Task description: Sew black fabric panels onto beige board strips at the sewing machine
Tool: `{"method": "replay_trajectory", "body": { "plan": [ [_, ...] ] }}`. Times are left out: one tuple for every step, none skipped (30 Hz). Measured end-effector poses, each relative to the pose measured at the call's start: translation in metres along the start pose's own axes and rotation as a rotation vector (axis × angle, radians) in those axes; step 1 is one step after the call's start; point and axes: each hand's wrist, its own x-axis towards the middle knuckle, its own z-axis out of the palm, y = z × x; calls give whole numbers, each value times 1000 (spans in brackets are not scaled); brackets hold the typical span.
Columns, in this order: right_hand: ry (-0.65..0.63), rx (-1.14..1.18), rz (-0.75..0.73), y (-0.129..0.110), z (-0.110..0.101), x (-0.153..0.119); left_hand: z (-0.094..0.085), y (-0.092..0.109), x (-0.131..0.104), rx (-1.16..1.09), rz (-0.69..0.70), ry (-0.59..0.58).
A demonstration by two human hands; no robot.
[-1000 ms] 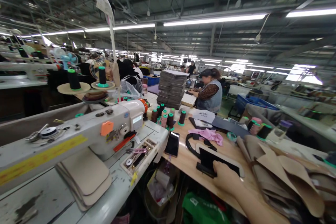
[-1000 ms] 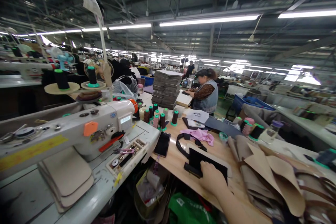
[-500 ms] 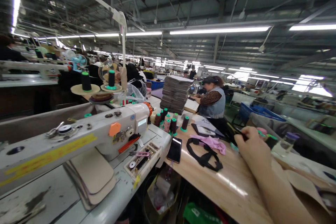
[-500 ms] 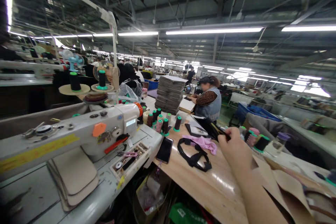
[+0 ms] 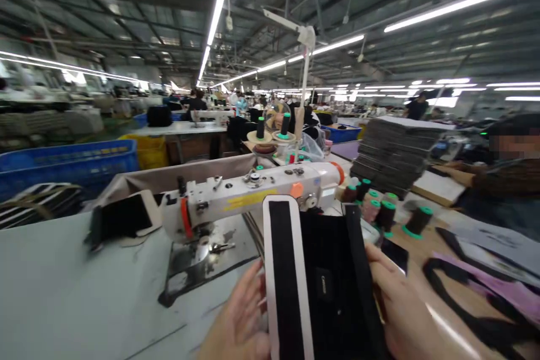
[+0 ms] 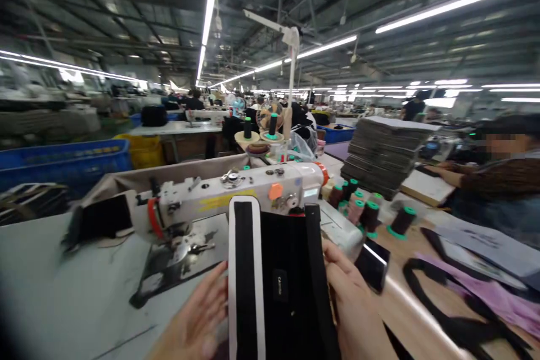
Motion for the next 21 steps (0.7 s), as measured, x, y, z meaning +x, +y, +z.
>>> {"method": "replay_trajectory", "body": {
  "plan": [
    [-29, 6, 21, 8, 7, 3, 6, 2, 4, -85, -15, -30],
    [-54, 8, 36, 15, 13, 7, 10, 4, 7, -121, -35, -48],
    [-73, 11, 49, 20, 17, 10, 12, 6, 9, -142, -52, -55],
    [-86, 14, 55, 25, 20, 13, 13, 9, 9, -140, -62, -49],
    [-94, 17, 60, 29, 22, 15, 12, 12, 7, -126, -65, -36],
    [-97, 17, 60, 32, 23, 17, 11, 16, 3, -113, -60, -28],
    [-94, 15, 60, 34, 24, 19, 9, 19, -1, -99, -55, -18],
    [-86, 13, 59, 36, 25, 20, 7, 22, -5, -85, -52, -7],
    [-77, 13, 59, 37, 27, 21, 5, 25, -8, -77, -51, 3],
    [-72, 13, 63, 38, 28, 22, 4, 28, -11, -67, -50, 11],
    [-69, 9, 70, 39, 29, 22, 3, 30, -13, -55, -51, 24],
    [-72, 4, 75, 40, 30, 24, 2, 31, -14, -42, -54, 40],
    [-79, -3, 78, 41, 31, 25, 2, 33, -15, -28, -53, 54],
    [-88, -12, 82, 42, 32, 25, 1, 34, -16, -17, -50, 62],
    [-96, -27, 85, 43, 33, 26, 1, 35, -18, -10, -47, 71],
    [-99, -45, 85, 44, 34, 25, 0, 36, -20, -6, -45, 80],
    [-96, -62, 80, 44, 35, 23, -1, 37, -23, -3, -39, 86],
    [-97, -77, 81, 44, 36, 20, -3, 38, -26, 8, -19, 92],
    [-114, -88, 83, 44, 39, 15, -7, 38, -29, 19, 15, 109],
    [-158, -99, 79, 44, 43, 9, -12, 37, -31, 19, 62, 142],
    [-260, -128, 76, 43, 48, 2, -19, 37, -32, -13, 125, 191]
  ]
}}
